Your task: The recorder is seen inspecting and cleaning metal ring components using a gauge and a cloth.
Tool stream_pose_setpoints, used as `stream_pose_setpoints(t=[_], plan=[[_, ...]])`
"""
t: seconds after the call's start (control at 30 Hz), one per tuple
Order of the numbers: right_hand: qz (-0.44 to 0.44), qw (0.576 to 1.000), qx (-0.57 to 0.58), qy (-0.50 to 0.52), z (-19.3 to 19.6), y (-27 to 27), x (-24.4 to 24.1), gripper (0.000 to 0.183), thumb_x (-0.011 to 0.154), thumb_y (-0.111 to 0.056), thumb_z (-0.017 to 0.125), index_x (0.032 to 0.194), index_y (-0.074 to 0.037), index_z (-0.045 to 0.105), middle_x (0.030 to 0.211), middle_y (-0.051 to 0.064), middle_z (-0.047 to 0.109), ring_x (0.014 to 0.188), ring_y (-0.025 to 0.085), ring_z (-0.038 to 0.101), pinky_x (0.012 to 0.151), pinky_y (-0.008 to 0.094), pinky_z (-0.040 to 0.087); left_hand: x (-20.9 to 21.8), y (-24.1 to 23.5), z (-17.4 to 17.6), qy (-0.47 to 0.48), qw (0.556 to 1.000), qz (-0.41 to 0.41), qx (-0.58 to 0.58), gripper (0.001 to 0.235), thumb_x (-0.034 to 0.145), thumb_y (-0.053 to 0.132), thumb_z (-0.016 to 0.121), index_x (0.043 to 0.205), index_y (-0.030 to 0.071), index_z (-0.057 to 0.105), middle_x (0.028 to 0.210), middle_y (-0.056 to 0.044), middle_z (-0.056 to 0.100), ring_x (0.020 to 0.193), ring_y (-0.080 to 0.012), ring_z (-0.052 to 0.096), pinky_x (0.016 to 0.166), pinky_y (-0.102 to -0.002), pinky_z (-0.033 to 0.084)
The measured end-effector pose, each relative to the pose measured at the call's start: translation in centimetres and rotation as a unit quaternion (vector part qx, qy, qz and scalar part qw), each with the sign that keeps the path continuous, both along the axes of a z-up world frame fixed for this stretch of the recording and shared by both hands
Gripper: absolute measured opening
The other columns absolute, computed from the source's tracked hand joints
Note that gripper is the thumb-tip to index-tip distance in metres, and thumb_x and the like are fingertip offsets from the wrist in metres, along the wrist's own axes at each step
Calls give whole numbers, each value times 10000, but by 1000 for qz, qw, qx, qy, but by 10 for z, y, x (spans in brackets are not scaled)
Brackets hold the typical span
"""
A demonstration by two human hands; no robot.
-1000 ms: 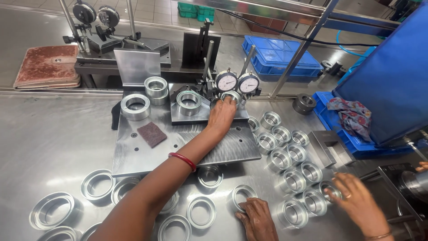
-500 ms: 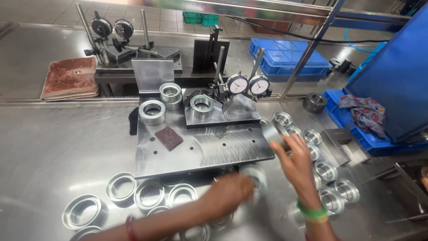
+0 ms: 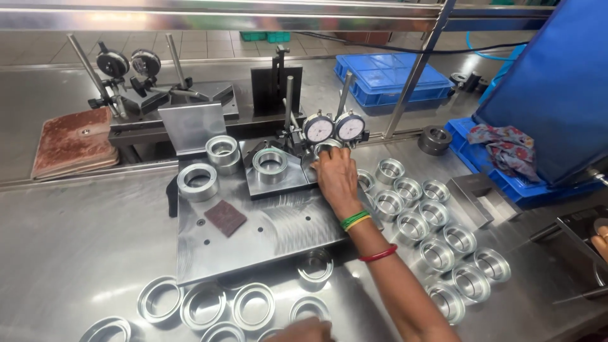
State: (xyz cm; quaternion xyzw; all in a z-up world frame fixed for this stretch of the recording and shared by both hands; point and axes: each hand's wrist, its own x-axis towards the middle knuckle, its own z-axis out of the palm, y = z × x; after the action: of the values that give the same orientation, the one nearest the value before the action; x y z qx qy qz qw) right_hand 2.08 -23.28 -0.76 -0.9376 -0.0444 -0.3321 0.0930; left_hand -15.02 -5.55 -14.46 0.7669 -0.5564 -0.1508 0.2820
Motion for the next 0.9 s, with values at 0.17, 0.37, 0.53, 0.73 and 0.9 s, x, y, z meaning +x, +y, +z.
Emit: stream_pose_setpoints(t=[0.17, 0.37, 0.53, 0.73, 0.9], plan=[[32, 998, 56, 15, -16, -17, 11, 293, 885, -226, 757, 1049, 11, 702, 1103, 190, 634, 1059, 364, 564, 905, 480, 472, 64, -22, 121, -139, 974, 160, -73, 243, 879, 114, 626, 1114, 69, 584, 979, -177, 665, 810, -381, 692, 669, -524, 547], [28, 982, 185, 0, 4, -57, -134, 363, 884, -159, 726, 1224, -34, 709, 1124, 152, 632, 1073, 325, 570, 941, 419, 473, 160, -83, 145, -198, 932, 292, -81, 645, 769, -30, 593, 1381, -44, 391, 1485, -316, 416, 669, -439, 705, 578, -531, 585], [-222, 961, 117, 116, -65, -108, -273, 359, 854, -398, 744, 1028, -84, 760, 1024, 84, 740, 982, 264, 646, 955, 417, 491, 197, -113, 104, -274, 902, 331, -38, 676, 728, -6, 622, 1359, -133, 416, 1276, -289, 531, 695, -384, 731, 577, -471, 611], [-349, 923, -38, 155, -121, -121, -316, 616, 600, -544, 859, 1041, -119, 793, 1101, 153, 731, 1157, 301, 648, 971, 497, 496, 125, -93, 97, -268, 912, 302, -68, 182, 909, 30, 563, 1088, 20, 538, 1085, -190, 618, 725, -344, 734, 569, -467, 573], [-348, 888, 249, 166, -120, -139, -302, 584, 734, -409, 890, 1147, -18, 762, 1138, 223, 706, 1092, 310, 677, 960, 412, 520, 14, -48, 95, -192, 968, 88, -134, 173, 908, 146, 676, 1064, 93, 621, 1173, -99, 683, 708, -290, 718, 513, -440, 535]])
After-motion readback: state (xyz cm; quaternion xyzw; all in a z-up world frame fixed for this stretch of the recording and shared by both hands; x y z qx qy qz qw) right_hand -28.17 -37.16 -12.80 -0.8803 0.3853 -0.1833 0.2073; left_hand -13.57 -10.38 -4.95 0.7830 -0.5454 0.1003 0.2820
